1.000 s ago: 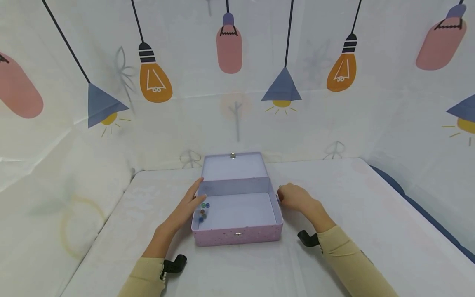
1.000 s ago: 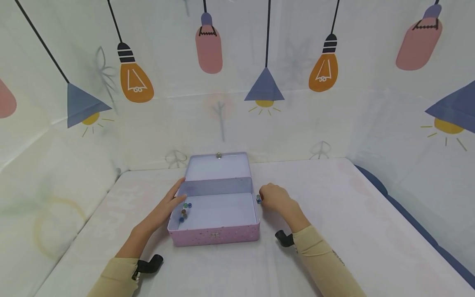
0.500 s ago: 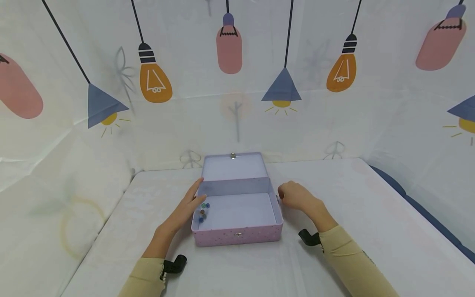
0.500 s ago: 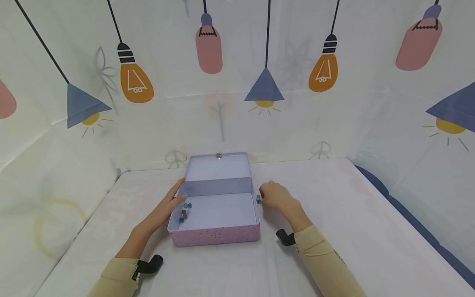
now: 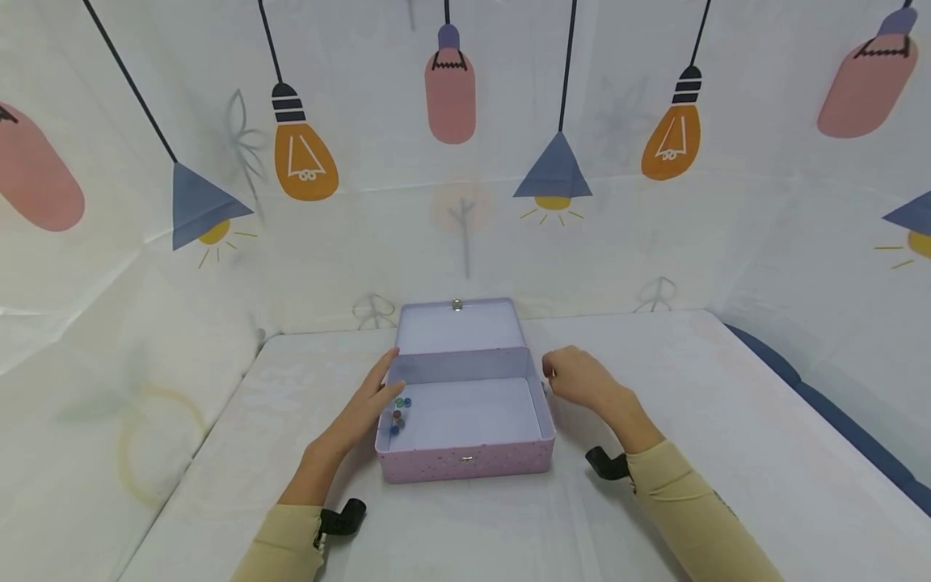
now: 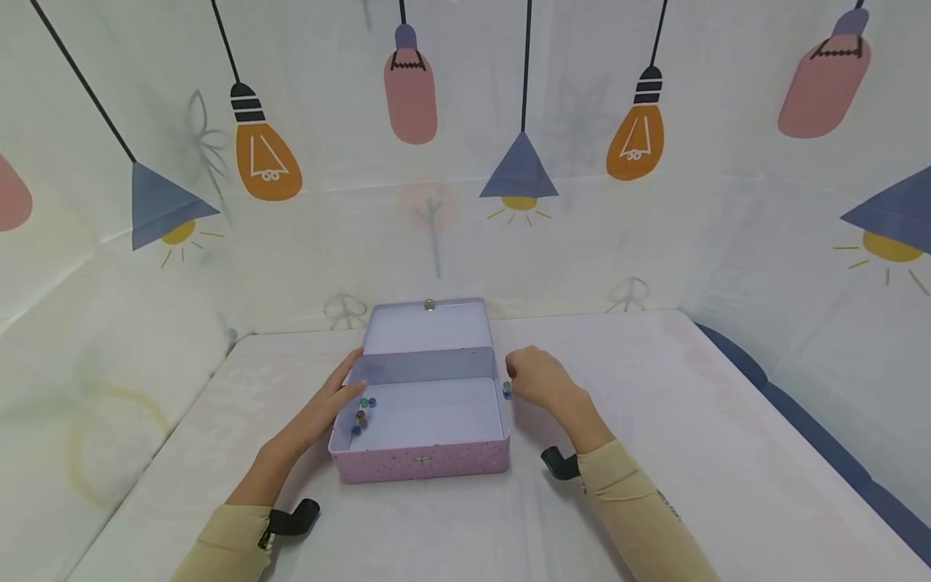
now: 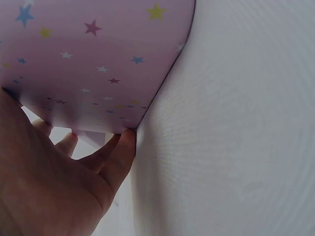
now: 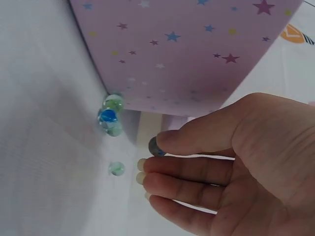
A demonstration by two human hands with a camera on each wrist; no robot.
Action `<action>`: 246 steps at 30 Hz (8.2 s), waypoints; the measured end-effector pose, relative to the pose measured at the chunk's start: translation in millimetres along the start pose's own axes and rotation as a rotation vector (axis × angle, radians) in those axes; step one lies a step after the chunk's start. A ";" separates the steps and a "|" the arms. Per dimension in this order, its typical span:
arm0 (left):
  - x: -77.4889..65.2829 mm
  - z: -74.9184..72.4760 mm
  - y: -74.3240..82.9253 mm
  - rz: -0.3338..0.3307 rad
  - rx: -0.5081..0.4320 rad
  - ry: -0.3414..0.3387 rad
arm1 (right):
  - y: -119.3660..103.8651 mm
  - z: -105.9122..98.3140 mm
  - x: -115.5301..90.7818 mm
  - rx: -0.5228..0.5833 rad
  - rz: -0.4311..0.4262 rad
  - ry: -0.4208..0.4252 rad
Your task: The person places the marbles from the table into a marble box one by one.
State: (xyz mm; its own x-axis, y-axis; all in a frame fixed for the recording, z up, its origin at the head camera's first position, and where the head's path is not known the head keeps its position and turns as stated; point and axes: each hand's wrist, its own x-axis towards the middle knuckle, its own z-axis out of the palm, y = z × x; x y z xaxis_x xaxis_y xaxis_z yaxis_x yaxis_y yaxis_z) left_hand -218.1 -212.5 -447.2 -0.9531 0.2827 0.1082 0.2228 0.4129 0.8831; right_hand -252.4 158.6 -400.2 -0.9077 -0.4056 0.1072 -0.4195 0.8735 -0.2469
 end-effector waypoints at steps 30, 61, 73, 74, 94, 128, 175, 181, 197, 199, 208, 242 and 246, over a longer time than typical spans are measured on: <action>2.5 0.8 -2.7 -0.002 0.015 0.009 | -17.6 -31.1 12.3 0.154 -0.159 0.139; -8.0 -6.5 29.5 -0.010 -0.015 -0.025 | -72.0 20.0 28.5 0.147 -0.364 -0.132; 3.3 -1.7 0.3 0.015 -0.007 0.006 | -79.9 37.1 21.9 0.027 -0.363 -0.145; 3.3 -1.6 0.8 0.011 -0.007 0.008 | -80.2 37.7 21.2 0.015 -0.350 -0.158; -1.6 -1.1 13.2 -0.007 -0.022 -0.016 | -71.3 31.0 21.8 0.133 -0.287 -0.134; 3.4 -1.2 0.2 -0.006 -0.003 0.008 | 7.1 8.7 33.9 0.106 0.082 -0.057; 6.5 -1.9 -5.3 0.033 -0.007 0.008 | 17.7 14.8 34.1 0.162 -0.057 -0.119; 5.8 -1.5 -3.9 0.026 -0.009 0.008 | 19.8 6.2 32.2 0.140 -0.079 -0.088; 3.9 -1.5 -2.4 0.004 -0.011 0.010 | 9.6 -17.6 25.8 0.135 -0.016 0.004; 3.1 -1.2 -1.3 0.004 -0.010 0.010 | 6.9 -19.6 25.2 0.139 -0.011 0.017; 2.5 -0.8 -0.8 0.003 -0.003 0.006 | -6.6 -22.9 23.0 0.122 -0.034 0.079; 3.3 -1.3 -1.3 -0.004 -0.004 0.005 | -32.8 -15.6 20.1 0.063 -0.168 0.166; 3.1 -1.3 -2.5 -0.015 -0.007 0.001 | -34.8 -12.3 21.3 0.072 -0.208 0.161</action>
State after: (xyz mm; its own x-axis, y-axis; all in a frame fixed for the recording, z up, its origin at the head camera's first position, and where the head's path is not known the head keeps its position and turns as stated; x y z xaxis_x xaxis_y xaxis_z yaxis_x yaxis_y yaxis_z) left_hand -221.9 -213.8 -448.5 -0.9564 0.2760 0.0952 0.2070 0.4109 0.8879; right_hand -257.2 122.9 -377.5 -0.7940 -0.5209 0.3135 -0.6005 0.7523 -0.2709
